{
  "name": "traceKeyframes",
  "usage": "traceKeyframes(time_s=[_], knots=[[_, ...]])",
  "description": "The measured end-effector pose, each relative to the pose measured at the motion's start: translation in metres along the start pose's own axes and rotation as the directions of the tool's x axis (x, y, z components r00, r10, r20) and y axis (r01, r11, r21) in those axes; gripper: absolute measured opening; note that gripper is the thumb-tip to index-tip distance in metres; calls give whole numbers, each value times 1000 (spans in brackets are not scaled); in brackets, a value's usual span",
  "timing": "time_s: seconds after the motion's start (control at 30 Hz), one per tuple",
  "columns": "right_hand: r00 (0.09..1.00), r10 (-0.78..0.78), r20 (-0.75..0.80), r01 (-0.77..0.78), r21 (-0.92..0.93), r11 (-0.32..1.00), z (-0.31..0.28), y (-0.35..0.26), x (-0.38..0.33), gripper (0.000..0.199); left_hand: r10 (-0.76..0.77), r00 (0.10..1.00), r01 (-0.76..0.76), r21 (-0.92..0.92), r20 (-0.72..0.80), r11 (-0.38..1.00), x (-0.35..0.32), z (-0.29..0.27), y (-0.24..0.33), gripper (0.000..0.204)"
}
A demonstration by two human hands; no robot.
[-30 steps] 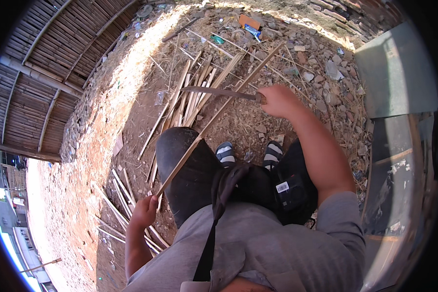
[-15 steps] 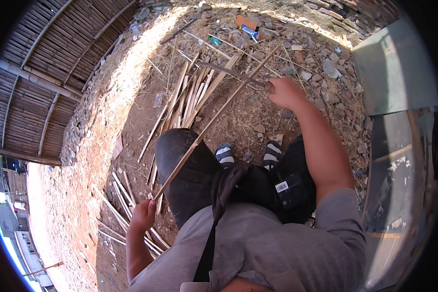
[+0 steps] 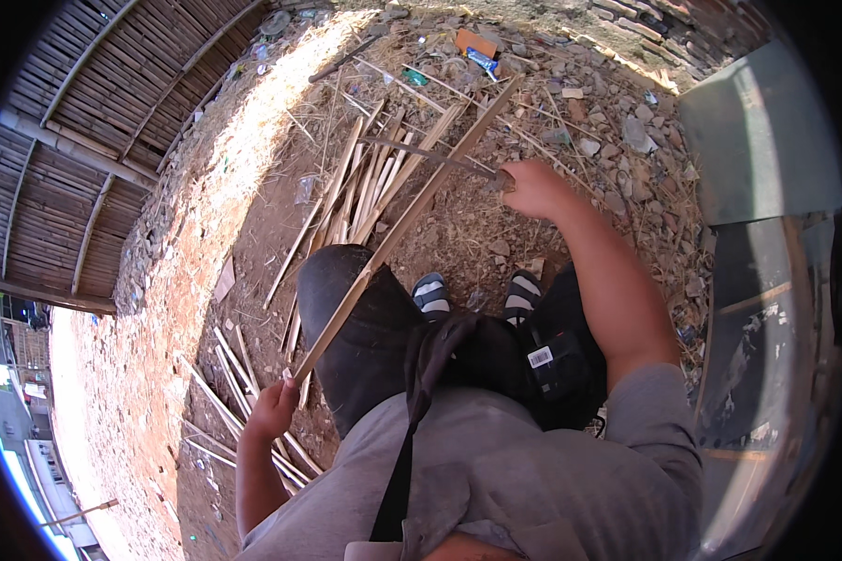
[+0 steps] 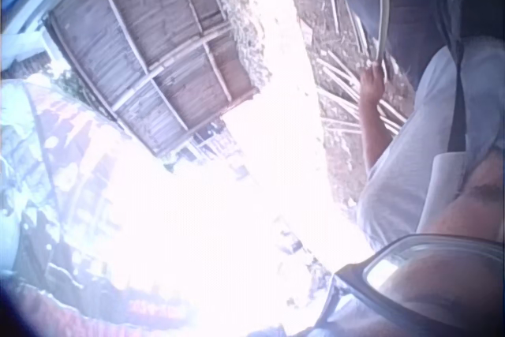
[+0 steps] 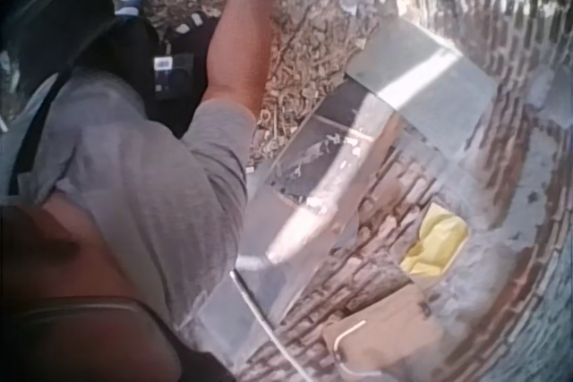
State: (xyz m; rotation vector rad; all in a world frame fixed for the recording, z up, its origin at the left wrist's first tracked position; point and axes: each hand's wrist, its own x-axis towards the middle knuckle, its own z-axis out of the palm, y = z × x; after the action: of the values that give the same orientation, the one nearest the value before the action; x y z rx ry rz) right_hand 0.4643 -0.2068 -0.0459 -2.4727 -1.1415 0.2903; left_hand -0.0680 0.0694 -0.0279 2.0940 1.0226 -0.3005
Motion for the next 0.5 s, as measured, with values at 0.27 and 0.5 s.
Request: traceKeyframes(time_s=[0.27, 0.5], knots=[[992, 127, -2, -126, 127, 984, 1, 4, 2, 25, 135, 990, -128, 136, -40, 982, 0, -4, -3, 57], [993, 105, -56, -106, -7, 994, -8, -1, 0, 32, 20, 1000, -19, 28, -14, 999, 2, 2, -17, 60]])
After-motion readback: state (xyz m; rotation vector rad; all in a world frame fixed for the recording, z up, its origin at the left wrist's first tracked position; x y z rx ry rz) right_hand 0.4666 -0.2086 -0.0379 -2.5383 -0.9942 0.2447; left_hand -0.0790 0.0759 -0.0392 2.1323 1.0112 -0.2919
